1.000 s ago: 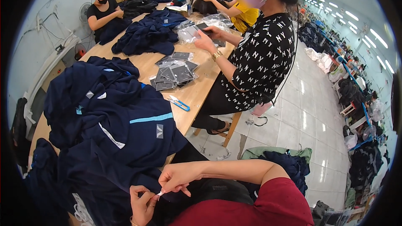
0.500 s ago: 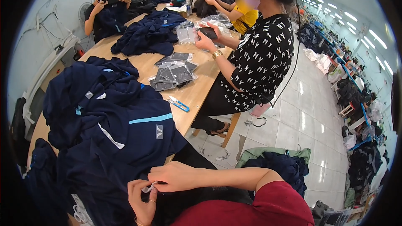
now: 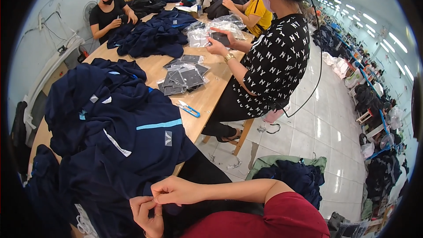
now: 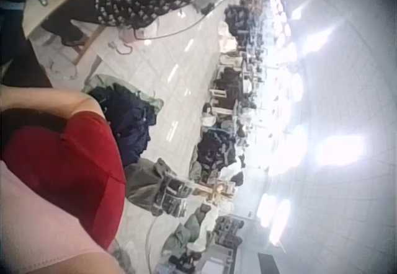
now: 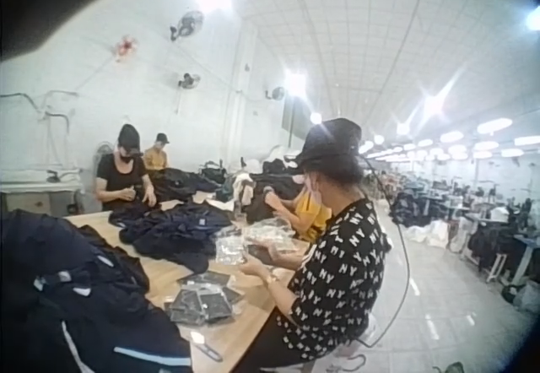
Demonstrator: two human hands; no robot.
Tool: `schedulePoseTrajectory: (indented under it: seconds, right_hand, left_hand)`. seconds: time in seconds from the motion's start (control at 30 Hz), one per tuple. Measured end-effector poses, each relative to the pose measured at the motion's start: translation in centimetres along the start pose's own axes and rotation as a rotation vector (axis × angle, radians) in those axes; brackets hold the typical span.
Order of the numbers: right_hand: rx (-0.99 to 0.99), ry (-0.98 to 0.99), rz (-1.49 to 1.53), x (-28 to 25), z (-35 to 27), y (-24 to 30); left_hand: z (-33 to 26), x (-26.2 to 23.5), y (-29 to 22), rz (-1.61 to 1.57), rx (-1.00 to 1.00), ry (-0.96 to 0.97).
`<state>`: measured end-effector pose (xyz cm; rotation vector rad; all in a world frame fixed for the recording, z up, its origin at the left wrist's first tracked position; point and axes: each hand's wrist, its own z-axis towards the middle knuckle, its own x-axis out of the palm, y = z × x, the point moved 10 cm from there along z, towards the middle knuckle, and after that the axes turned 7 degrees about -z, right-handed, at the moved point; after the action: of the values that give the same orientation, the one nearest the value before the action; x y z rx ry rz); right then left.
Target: Trimming excess threads from navy blue athletic garments using thread snips.
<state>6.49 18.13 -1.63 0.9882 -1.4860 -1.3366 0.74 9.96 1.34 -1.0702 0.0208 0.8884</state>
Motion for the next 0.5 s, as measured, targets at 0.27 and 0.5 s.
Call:
schedulePoseTrajectory:
  seconds: [0.27, 0.5]
  right_hand:
    - [-0.108, -0.074, -0.219, -0.9, 0.2, -0.8]
    - [-0.124, -0.121, -0.495, -1.2, 0.1, -0.3]
  left_hand:
    - [-0.2, 1.2, 1.7, -0.02, -0.037, 0.044]
    - [0.1, 1.6, 1.7, -0.128, -0.207, 0.038]
